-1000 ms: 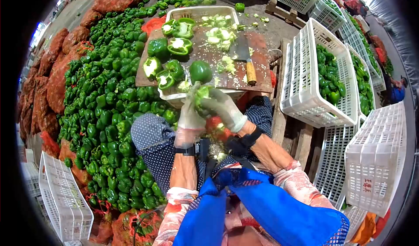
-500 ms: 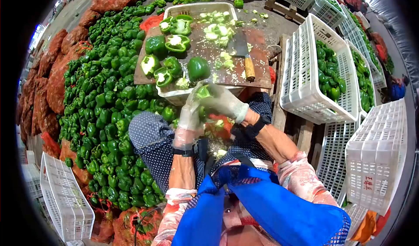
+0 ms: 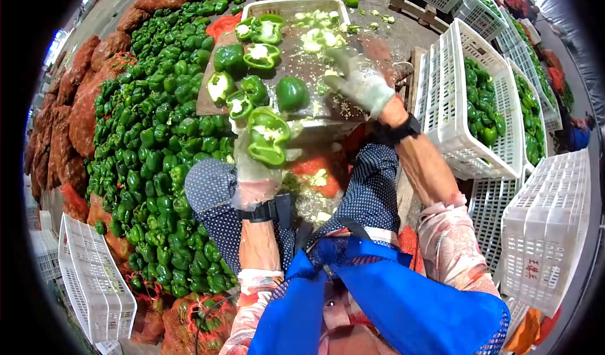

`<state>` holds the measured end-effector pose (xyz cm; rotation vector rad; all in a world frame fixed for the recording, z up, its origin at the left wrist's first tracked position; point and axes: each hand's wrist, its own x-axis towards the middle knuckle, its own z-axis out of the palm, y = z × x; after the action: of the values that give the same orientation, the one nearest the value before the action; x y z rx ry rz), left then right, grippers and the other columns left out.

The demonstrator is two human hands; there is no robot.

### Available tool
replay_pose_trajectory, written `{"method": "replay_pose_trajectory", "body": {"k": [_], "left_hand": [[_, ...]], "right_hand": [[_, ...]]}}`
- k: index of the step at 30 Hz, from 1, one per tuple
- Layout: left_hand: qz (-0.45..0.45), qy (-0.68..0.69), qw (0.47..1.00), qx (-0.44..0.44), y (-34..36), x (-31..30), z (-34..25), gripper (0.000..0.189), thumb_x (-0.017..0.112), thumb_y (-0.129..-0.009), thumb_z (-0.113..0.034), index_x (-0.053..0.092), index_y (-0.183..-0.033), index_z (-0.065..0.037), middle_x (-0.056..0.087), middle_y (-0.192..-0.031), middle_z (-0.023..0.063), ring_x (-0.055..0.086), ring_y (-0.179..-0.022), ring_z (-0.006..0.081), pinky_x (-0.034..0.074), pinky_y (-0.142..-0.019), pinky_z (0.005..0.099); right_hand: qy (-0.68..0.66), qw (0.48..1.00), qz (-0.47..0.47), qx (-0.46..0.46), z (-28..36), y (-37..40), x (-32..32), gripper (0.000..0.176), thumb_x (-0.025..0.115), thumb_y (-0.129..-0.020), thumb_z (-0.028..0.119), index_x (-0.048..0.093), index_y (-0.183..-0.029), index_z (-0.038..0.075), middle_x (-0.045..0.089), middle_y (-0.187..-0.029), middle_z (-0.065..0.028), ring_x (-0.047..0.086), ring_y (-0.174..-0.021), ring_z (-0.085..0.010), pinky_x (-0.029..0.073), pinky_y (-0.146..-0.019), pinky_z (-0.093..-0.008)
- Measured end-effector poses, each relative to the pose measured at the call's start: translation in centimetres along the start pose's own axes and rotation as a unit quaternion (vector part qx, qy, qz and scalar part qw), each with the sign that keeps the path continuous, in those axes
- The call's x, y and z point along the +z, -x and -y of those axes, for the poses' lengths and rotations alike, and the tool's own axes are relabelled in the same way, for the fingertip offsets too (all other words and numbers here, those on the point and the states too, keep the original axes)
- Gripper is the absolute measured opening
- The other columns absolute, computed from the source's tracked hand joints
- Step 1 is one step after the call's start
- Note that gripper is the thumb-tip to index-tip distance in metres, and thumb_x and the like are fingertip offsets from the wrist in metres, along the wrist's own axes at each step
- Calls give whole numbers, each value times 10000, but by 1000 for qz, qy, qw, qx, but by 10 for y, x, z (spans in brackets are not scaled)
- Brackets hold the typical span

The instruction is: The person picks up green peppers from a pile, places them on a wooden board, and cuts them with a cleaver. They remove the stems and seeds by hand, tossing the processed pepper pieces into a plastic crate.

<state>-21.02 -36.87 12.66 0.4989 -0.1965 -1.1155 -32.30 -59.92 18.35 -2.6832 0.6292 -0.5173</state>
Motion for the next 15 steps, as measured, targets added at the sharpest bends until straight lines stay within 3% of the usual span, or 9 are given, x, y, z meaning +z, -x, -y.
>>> {"method": "replay_pose_trajectory", "body": {"k": [2,4,6,7,9,10,11,14,15], "left_hand": [[-157,-10,987,34,1,11,7,496,395,-978,-422,483,-1297,-53,603,-1191,152,634,-1017,300,579,-800,462],[-85,35,996,22,-6,-14,13,427,452,-977,-359,531,-1248,-39,623,-1136,127,633,-995,256,582,-786,400],[-98,29,995,7,-8,-24,17,385,504,-959,-309,546,-1234,-43,629,-1093,120,633,-972,211,576,-768,355],[-142,11,989,27,-2,-13,21,406,534,-949,-268,517,-1294,-54,625,-1081,110,631,-961,181,562,-765,316],[-40,-220,970,97,-6,-21,24,475,529,-954,-272,454,-1384,-84,610,-1165,110,627,-975,177,548,-776,278],[-62,-56,996,35,-7,-23,26,495,526,-956,-272,433,-1408,-94,605,-1191,111,631,-966,180,550,-778,278],[-109,-18,994,11,-4,-22,29,485,515,-960,-282,444,-1392,-75,596,-1226,119,633,-967,192,553,-798,288],[-106,-17,994,7,0,-12,25,444,499,-975,-276,469,-1364,-66,594,-1230,115,628,-981,185,559,-790,299],[-102,-23,994,15,-1,-12,27,443,506,-972,-267,466,-1370,-76,592,-1230,111,629,-984,178,561,-787,301]], "right_hand": [[-234,953,180,61,48,21,-14,527,618,-890,310,460,-1335,74,597,-1195,-170,627,-1025,-274,522,-848,-403],[-159,966,161,-126,66,50,23,475,604,-889,287,486,-1301,82,575,-1202,-165,643,-971,-284,535,-791,-394],[-70,973,137,-175,80,63,41,410,605,-875,262,515,-1233,85,543,-1185,-173,642,-920,-320,541,-755,-407],[-52,975,158,-145,82,64,47,366,602,-864,245,519,-1184,88,524,-1152,-177,631,-888,-353,540,-742,-430],[-67,978,154,-122,75,68,61,343,605,-863,251,534,-1158,89,515,-1156,-169,633,-877,-350,540,-743,-427],[-77,979,155,-110,72,71,68,333,606,-863,254,542,-1145,89,511,-1159,-166,634,-872,-349,540,-743,-425],[-78,976,172,-111,77,70,55,337,601,-852,242,573,-1147,81,571,-1151,-169,630,-932,-345,525,-790,-430],[-292,938,184,11,63,71,48,315,607,-855,271,591,-1091,63,620,-1022,-171,634,-928,-335,518,-786,-433],[-259,953,144,61,70,72,52,339,615,-855,316,599,-1059,46,640,-927,-168,637,-926,-325,510,-790,-438]]}}
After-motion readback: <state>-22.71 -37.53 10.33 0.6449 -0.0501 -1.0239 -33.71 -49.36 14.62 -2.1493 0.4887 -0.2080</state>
